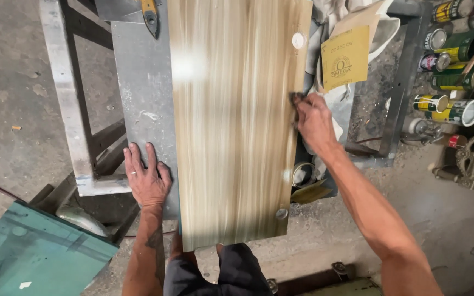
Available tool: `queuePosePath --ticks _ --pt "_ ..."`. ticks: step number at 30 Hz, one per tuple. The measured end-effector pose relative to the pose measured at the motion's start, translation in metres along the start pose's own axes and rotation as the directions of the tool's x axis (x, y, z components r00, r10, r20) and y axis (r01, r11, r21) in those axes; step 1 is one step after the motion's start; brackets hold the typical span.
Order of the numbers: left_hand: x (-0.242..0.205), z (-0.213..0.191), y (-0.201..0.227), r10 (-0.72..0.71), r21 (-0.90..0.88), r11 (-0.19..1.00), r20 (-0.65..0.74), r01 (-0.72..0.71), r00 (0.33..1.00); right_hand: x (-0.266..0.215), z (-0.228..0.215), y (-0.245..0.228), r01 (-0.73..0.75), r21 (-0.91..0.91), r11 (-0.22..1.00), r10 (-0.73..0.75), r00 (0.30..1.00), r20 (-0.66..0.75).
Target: The person applies a dark liquid to a white rectangular board using a cloth, creating a wood-grain pattern. They then use a second cloth to wipe and blend the surface, refining the texture. The task is performed on a metal workbench in a workshop setting.
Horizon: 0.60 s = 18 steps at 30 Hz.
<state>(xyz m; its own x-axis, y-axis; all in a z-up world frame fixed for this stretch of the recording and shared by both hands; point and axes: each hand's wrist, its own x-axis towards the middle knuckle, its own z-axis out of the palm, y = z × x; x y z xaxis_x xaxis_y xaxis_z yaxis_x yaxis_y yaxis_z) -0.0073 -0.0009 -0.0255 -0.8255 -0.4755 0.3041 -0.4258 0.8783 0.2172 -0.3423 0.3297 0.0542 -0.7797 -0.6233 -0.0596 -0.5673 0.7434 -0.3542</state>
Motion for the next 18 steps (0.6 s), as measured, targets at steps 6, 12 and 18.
queuePosePath --ticks 6,12,18 --pt "0.0 0.0 0.001 0.008 -0.014 1.0 -0.008 -0.008 1.0 -0.101 0.008 -0.021 -0.057 0.016 0.998 0.056 0.998 0.023" --pt "-0.001 0.0 0.0 0.026 -0.053 0.998 0.003 -0.025 1.0 -0.189 -0.002 -0.058 -0.157 0.266 0.951 0.141 0.987 0.078" --pt "-0.005 0.001 -0.004 0.045 -0.071 0.996 -0.01 -0.045 0.999 -0.289 0.011 -0.086 -0.152 0.063 0.986 0.143 0.982 0.12"
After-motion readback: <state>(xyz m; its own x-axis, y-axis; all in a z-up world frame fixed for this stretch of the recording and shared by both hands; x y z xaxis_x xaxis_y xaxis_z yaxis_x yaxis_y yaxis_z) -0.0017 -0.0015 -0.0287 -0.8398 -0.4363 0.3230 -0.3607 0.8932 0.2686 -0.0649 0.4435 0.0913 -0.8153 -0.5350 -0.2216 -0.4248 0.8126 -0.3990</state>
